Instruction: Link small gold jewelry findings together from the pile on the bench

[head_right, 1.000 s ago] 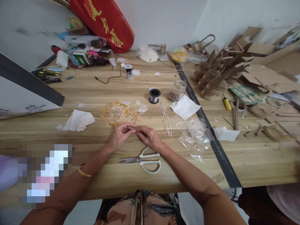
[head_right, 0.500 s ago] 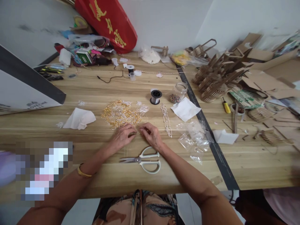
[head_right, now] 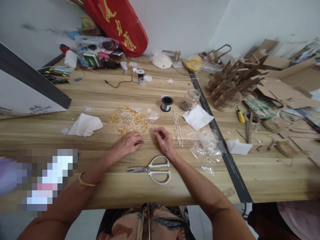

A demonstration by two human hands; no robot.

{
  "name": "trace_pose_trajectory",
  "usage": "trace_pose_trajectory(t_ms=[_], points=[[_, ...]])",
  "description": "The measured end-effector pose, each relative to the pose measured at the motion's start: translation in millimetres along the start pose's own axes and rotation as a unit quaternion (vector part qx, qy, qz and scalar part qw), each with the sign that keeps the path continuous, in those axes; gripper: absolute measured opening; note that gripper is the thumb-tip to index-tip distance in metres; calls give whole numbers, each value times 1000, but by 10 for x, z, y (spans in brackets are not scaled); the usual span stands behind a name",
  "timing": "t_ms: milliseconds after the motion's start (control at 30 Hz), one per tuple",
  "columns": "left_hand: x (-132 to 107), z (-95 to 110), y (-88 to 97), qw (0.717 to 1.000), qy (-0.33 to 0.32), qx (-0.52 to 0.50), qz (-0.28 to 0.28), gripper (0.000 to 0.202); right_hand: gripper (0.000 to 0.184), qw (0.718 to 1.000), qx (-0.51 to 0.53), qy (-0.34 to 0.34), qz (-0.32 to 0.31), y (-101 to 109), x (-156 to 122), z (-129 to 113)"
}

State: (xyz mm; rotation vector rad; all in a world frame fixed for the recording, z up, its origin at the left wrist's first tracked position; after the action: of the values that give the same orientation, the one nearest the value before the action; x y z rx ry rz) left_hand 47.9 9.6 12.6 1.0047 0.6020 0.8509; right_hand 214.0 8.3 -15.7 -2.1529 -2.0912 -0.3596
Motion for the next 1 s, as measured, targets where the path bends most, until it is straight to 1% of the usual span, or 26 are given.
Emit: trace_pose_trajectory(t_ms=[167, 300, 533, 700, 867, 1000], points=[[-5, -29, 8, 1000, -8, -17, -8, 15, 20, 999, -18, 13, 26, 49, 33, 19], [3, -73, -13, 999, -11, -26, -19, 13, 19, 999, -35, 23, 30, 63, 44, 19], [-7, -112, -9, 998, -23, -40, -34, 13, 17, 996, -76, 41, -12, 36, 4, -39], [-22, -85, 18, 999, -14, -30, -40, 13, 16, 993, -104, 54, -34, 15, -15, -70], [-47, -78, -6, 999, -23, -6, -35, 13, 17, 987, -136, 70, -44, 1, -31, -74], [-69, -86, -19, 999, -25, 14, -35, 11, 17, 988, -137, 56, -52, -4, -45, -62]])
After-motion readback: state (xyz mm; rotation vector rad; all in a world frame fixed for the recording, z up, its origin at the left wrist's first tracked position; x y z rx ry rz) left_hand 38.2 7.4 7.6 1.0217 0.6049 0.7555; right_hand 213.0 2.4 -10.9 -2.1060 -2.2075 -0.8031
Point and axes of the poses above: each hand's wrist, its own x-axis towards the middle knuckle, its own y-axis out of the back of the hand, z = x × y, the point moved 5 cm from there along x, towards the middle knuckle, and after that the axes turned 8 degrees about y, right-handed, at the moved point
